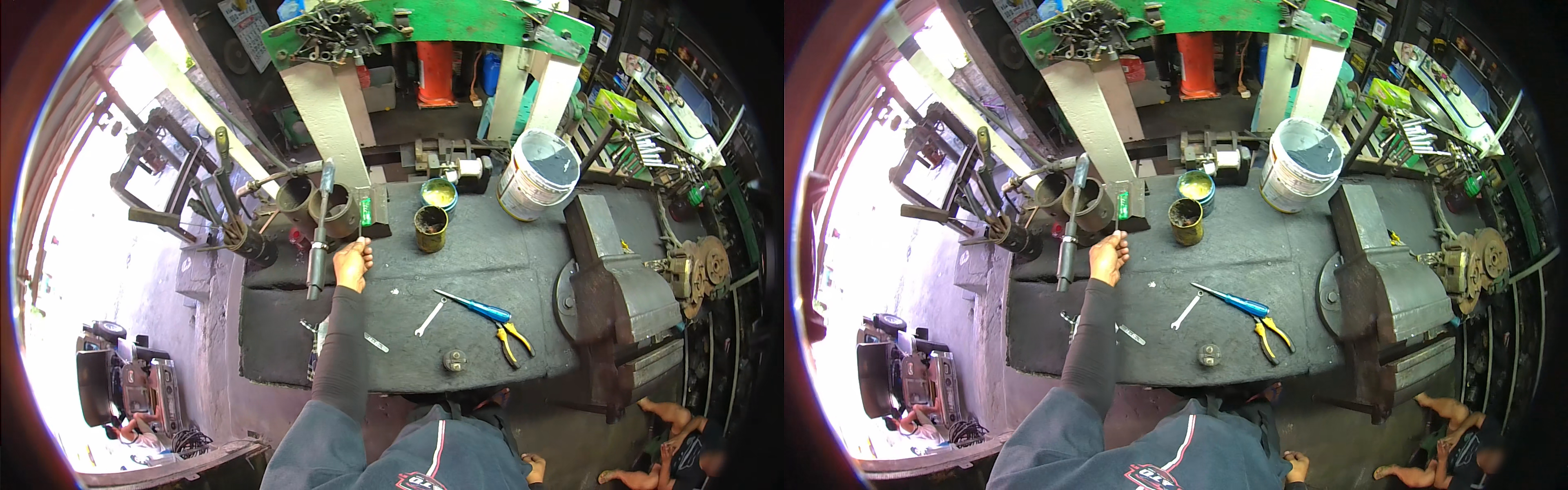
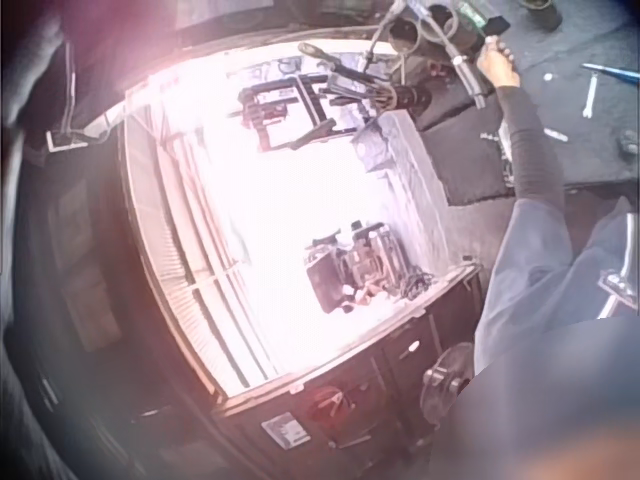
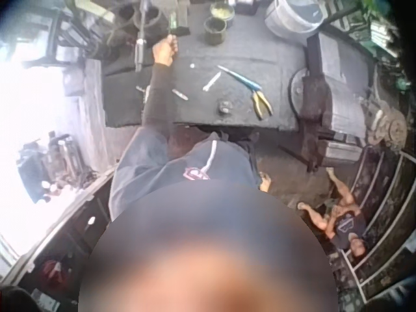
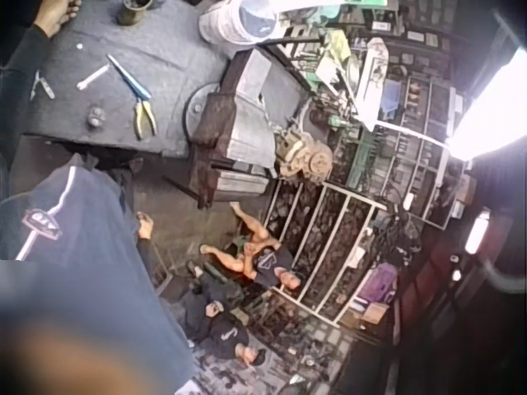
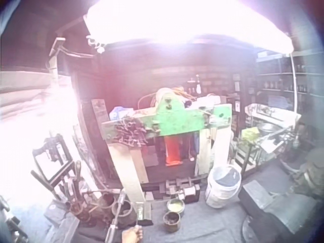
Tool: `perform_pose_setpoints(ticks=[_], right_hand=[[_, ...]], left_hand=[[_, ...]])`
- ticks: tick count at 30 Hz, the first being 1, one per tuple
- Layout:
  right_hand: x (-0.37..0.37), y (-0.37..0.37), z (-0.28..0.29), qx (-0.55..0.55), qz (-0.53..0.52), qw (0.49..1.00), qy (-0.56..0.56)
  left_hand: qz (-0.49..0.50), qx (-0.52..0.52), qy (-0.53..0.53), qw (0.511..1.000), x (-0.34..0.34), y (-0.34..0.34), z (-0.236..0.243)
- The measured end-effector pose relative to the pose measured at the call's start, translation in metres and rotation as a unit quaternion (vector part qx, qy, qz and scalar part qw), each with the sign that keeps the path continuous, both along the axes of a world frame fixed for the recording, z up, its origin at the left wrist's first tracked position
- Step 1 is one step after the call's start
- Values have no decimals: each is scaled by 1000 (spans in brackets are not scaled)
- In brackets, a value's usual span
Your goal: The person cleans a small mechanical part with a cloth, then uses a screwdriver to adjust internal components on a workbench. The person continues to manipulate the part and tools while two other people sit nearby.
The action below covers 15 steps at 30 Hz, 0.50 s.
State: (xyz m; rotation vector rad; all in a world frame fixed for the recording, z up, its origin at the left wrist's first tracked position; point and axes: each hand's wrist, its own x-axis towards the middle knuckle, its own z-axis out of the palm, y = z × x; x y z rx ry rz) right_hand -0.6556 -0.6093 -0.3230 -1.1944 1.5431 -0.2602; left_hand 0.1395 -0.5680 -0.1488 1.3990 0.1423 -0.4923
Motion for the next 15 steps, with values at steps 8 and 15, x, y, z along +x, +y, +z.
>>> perform_pose_setpoints(ticks=[8,15], right_hand=[[-38,24,-55,-143,170,975,-19],[135,-44,134,-110,228,961,112]], left_hand=[[-46,-33,-7,998,-119,19,5],[-106,-91,95,986,-213,19,52]])
